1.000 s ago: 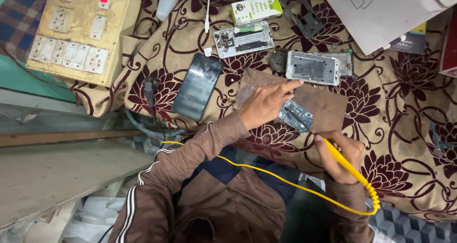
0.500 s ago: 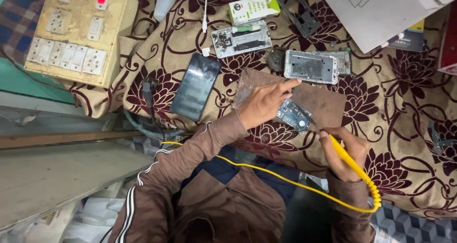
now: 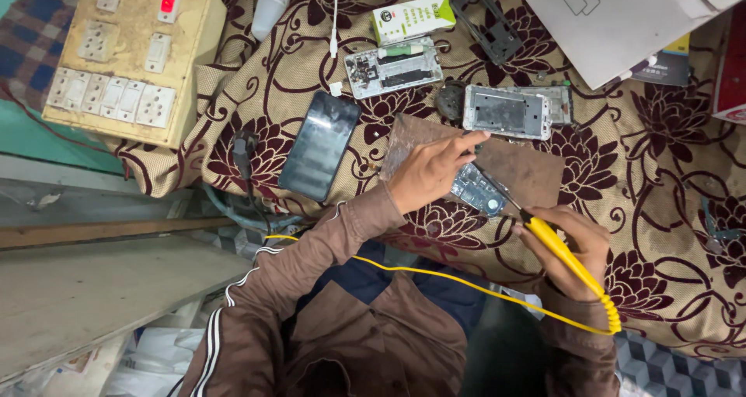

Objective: The person uses a soldering iron to work on a small circuit board placed on a wooden block. The hands hold the board steady while applying the soldering iron to specific points on the board. The person continues this process throughout the clip.

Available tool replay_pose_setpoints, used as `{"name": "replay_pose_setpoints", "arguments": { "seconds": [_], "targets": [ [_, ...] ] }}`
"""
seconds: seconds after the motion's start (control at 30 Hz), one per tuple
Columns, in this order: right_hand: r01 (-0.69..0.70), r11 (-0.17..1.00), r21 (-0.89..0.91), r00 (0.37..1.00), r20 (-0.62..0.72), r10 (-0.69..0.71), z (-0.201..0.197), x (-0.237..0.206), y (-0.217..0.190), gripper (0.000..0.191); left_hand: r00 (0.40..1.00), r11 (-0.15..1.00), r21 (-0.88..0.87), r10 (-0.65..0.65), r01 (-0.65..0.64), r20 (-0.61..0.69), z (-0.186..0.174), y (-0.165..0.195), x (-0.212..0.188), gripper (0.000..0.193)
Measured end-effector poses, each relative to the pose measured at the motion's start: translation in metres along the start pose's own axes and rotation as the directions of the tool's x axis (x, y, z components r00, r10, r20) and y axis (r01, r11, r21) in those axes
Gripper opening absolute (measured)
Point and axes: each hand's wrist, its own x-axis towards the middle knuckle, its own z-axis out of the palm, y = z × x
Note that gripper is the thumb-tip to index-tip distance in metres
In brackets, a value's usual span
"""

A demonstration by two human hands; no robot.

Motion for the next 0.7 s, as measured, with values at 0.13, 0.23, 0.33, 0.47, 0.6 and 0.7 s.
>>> {"name": "replay_pose_setpoints", "arguments": {
  "seconds": [0.13, 0.23, 0.33, 0.47, 0.6, 0.7],
  "targets": [
    [-0.057, 0.998, 0.013, 0.998, 0.04, 0.057, -0.011, -0.001, 0.006, 0.031, 0.999, 1.0, 0.011, -0.025, 0.025, 0.022, -0.001, 0.0, 0.0, 0.053],
    [-0.083, 0.996, 0.04, 0.996, 0.034, 0.081, -0.017, -0.004, 0.012, 0.034, 0.999, 0.998, 0.047, -0.043, 0.042, 0.031, -0.001, 0.0, 0.0, 0.053],
    [-0.092, 0.995, 0.047, 0.995, 0.046, 0.089, -0.025, -0.006, 0.015, 0.038, 1.0, 0.999, 0.028, -0.017, 0.017, 0.018, 0.001, -0.001, 0.0, 0.053],
    [-0.127, 0.992, 0.015, 0.991, 0.041, 0.126, -0.03, -0.009, 0.011, 0.036, 1.0, 1.0, 0.016, 0.01, -0.01, -0.002, 0.001, -0.002, 0.0, 0.055],
    [-0.176, 0.984, -0.023, 0.982, 0.063, 0.177, -0.026, -0.005, 0.003, 0.028, 0.999, 0.996, 0.077, -0.04, 0.038, 0.033, 0.002, -0.002, -0.001, 0.055],
    [-0.152, 0.986, -0.062, 0.985, 0.07, 0.156, -0.024, -0.003, -0.004, 0.025, 1.0, 0.998, 0.067, -0.009, 0.008, 0.014, 0.002, -0.003, 0.0, 0.054]
  ]
}}
